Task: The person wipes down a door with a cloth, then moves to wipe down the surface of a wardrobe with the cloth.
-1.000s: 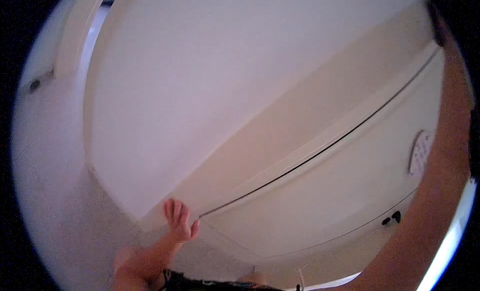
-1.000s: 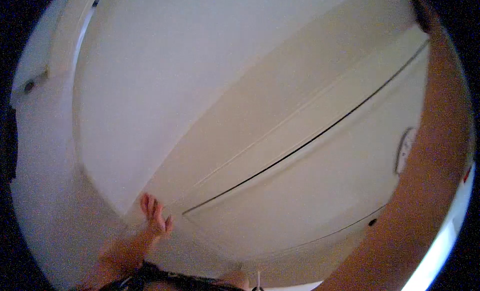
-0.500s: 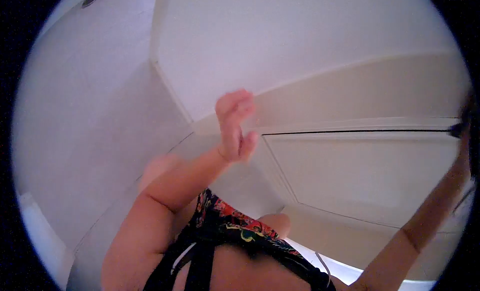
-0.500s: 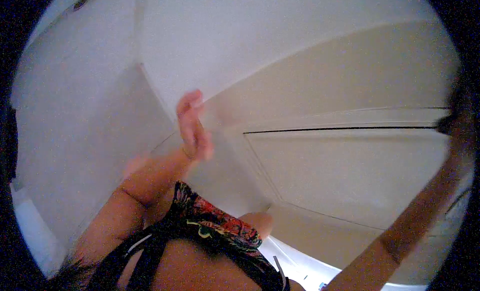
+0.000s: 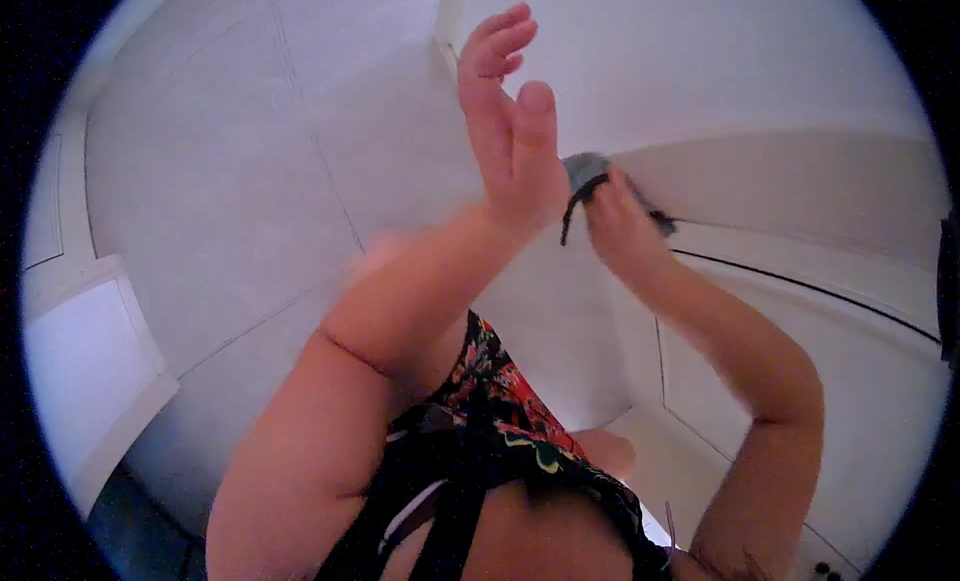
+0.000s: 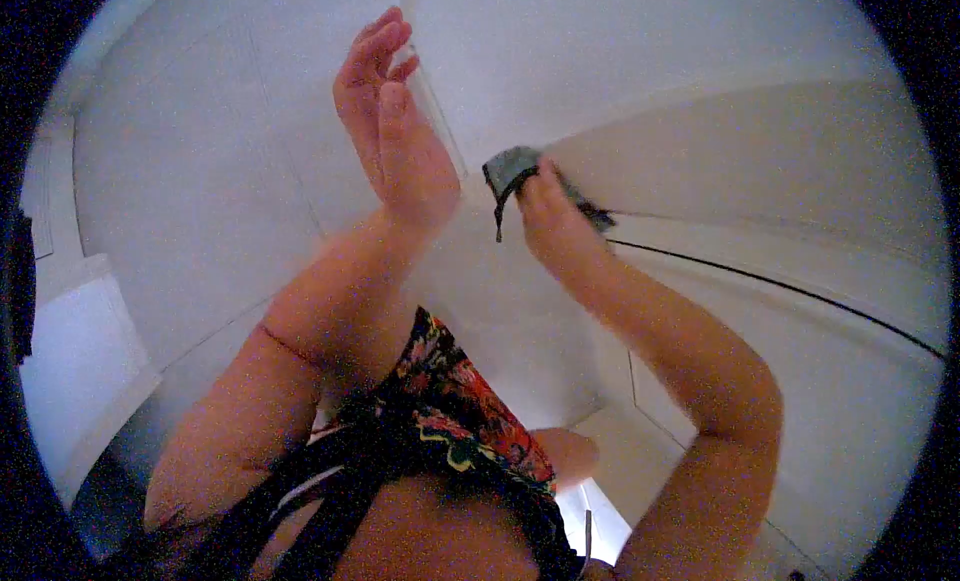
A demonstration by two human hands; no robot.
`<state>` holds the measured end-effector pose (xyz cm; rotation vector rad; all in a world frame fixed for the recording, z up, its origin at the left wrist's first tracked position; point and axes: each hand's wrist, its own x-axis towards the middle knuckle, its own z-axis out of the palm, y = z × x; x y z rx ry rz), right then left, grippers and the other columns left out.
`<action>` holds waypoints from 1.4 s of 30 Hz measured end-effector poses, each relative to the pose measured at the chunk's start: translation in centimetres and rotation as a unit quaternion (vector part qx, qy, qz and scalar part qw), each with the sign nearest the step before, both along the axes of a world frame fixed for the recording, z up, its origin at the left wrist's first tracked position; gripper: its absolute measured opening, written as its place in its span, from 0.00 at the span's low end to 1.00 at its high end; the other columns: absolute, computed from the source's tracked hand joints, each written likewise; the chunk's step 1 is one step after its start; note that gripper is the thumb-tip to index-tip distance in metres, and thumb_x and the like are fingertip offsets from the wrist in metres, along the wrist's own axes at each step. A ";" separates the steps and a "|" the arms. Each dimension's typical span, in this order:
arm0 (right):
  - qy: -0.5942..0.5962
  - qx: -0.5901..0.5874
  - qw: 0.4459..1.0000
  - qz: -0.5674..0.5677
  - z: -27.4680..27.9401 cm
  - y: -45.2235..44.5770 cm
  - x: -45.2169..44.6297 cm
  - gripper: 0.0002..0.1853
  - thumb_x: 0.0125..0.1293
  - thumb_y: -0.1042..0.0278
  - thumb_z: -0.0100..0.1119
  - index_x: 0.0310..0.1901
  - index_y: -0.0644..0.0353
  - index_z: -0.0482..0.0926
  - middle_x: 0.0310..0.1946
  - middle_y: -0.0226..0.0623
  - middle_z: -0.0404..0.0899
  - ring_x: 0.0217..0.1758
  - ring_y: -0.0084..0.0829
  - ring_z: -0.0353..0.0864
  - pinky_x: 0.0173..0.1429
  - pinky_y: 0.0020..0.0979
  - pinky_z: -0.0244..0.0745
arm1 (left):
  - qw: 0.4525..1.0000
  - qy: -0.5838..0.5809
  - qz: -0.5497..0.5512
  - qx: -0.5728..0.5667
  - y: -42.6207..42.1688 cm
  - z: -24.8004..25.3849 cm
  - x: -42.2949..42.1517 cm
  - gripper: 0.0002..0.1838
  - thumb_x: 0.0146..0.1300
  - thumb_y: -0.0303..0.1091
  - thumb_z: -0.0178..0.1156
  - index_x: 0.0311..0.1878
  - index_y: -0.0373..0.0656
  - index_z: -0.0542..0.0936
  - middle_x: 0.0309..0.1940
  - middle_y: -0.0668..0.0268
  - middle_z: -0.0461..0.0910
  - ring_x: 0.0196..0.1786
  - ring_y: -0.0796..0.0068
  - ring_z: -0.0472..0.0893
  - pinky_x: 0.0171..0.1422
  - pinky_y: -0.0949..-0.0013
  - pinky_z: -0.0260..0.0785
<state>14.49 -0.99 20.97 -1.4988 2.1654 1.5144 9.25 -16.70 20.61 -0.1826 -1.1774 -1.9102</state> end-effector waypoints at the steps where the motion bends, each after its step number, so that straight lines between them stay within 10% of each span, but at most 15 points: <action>1: -0.043 0.048 0.998 -0.012 -2.4 -0.8 -0.5 0.20 0.54 0.63 0.50 0.48 0.61 0.77 0.49 0.37 0.74 0.58 0.35 0.67 0.70 0.43 0.52 | 1.000 -0.019 0.003 0.006 0.2 -0.5 0.2 0.21 0.64 0.44 0.48 0.55 0.42 0.66 0.60 0.57 0.66 0.61 0.68 0.65 0.61 0.64 0.54; 5: 0.017 -0.146 0.989 -0.034 -24.8 3.9 -0.9 0.19 0.62 0.61 0.47 0.51 0.60 0.77 0.53 0.40 0.72 0.60 0.39 0.65 0.68 0.52 0.49 | 0.991 -0.096 -0.090 -0.037 4.0 -1.5 4.3 0.22 0.60 0.40 0.51 0.55 0.39 0.67 0.56 0.56 0.67 0.59 0.61 0.66 0.61 0.61 0.54; 8: -0.128 0.039 0.990 0.037 -24.1 -0.2 -2.8 0.15 0.62 0.63 0.46 0.43 0.55 0.81 0.49 0.36 0.76 0.56 0.35 0.69 0.66 0.47 0.52 | 0.957 -0.086 -0.241 -0.136 6.3 -1.7 10.4 0.26 0.49 0.34 0.57 0.54 0.40 0.69 0.52 0.57 0.69 0.56 0.54 0.67 0.61 0.54 0.55; 16: -0.101 -0.105 0.988 -0.059 -32.5 3.5 -0.7 0.13 0.57 0.65 0.50 0.39 0.55 0.82 0.42 0.35 0.77 0.52 0.37 0.69 0.67 0.46 0.52 | 0.867 -0.052 -0.229 -0.439 7.6 -2.1 15.5 0.17 0.53 0.38 0.55 0.48 0.49 0.75 0.51 0.64 0.72 0.58 0.61 0.68 0.63 0.52 0.54; 21: -0.086 -0.162 0.980 -0.074 -10.5 5.6 0.1 0.11 0.54 0.66 0.52 0.36 0.55 0.83 0.37 0.34 0.76 0.49 0.36 0.70 0.67 0.44 0.52 | 0.764 -0.265 -0.281 -0.517 7.6 -6.2 17.5 0.12 0.57 0.36 0.52 0.44 0.50 0.78 0.44 0.67 0.78 0.52 0.65 0.73 0.60 0.54 0.58; 23: -0.083 -0.166 0.979 -0.089 3.1 5.6 1.0 0.10 0.53 0.66 0.52 0.34 0.55 0.83 0.35 0.32 0.76 0.48 0.34 0.71 0.67 0.42 0.53 | 0.599 -0.367 -0.303 -0.644 6.4 -7.8 20.0 0.12 0.55 0.35 0.53 0.42 0.52 0.79 0.40 0.67 0.79 0.49 0.66 0.75 0.55 0.56 0.61; 24: -0.083 -0.171 0.981 -0.049 10.6 5.8 1.9 0.09 0.52 0.66 0.53 0.32 0.54 0.82 0.33 0.31 0.75 0.46 0.33 0.71 0.67 0.41 0.55 | 0.670 -0.359 -0.246 -0.601 5.0 -7.0 22.9 0.11 0.55 0.36 0.52 0.41 0.53 0.79 0.38 0.66 0.79 0.47 0.65 0.76 0.54 0.56 0.62; 28: -0.047 -0.248 0.967 -0.028 35.3 5.0 2.0 0.05 0.50 0.65 0.55 0.27 0.52 0.80 0.29 0.27 0.72 0.40 0.30 0.73 0.64 0.40 0.60 | 0.579 -0.365 -0.391 -0.615 -0.2 1.5 26.0 0.09 0.56 0.36 0.54 0.36 0.47 0.81 0.33 0.60 0.80 0.42 0.57 0.78 0.51 0.54 0.65; 33: 0.258 -0.407 0.876 -0.010 60.6 5.8 0.9 0.06 0.49 0.63 0.60 0.30 0.49 0.75 0.31 0.32 0.75 0.40 0.37 0.75 0.62 0.48 0.62 | 0.741 -0.394 -0.180 -0.514 -10.0 12.4 24.5 0.10 0.59 0.39 0.53 0.37 0.46 0.81 0.33 0.58 0.80 0.39 0.57 0.79 0.47 0.57 0.68; 36: 0.386 -0.444 0.809 0.010 74.2 5.7 3.4 0.12 0.53 0.65 0.61 0.41 0.54 0.76 0.40 0.39 0.78 0.44 0.43 0.75 0.56 0.46 0.66 | 0.730 -0.524 -0.195 -0.394 -15.2 20.1 19.9 0.11 0.61 0.40 0.52 0.38 0.45 0.80 0.33 0.57 0.81 0.37 0.56 0.79 0.44 0.61 0.70; 42: 0.646 -0.466 0.600 0.067 95.5 11.5 6.5 0.18 0.61 0.58 0.54 0.46 0.64 0.75 0.40 0.54 0.75 0.45 0.51 0.74 0.51 0.42 0.70 | 0.794 -0.428 -0.157 -0.403 -22.6 29.4 15.5 0.11 0.63 0.34 0.50 0.42 0.40 0.78 0.34 0.59 0.81 0.38 0.63 0.81 0.43 0.66 0.70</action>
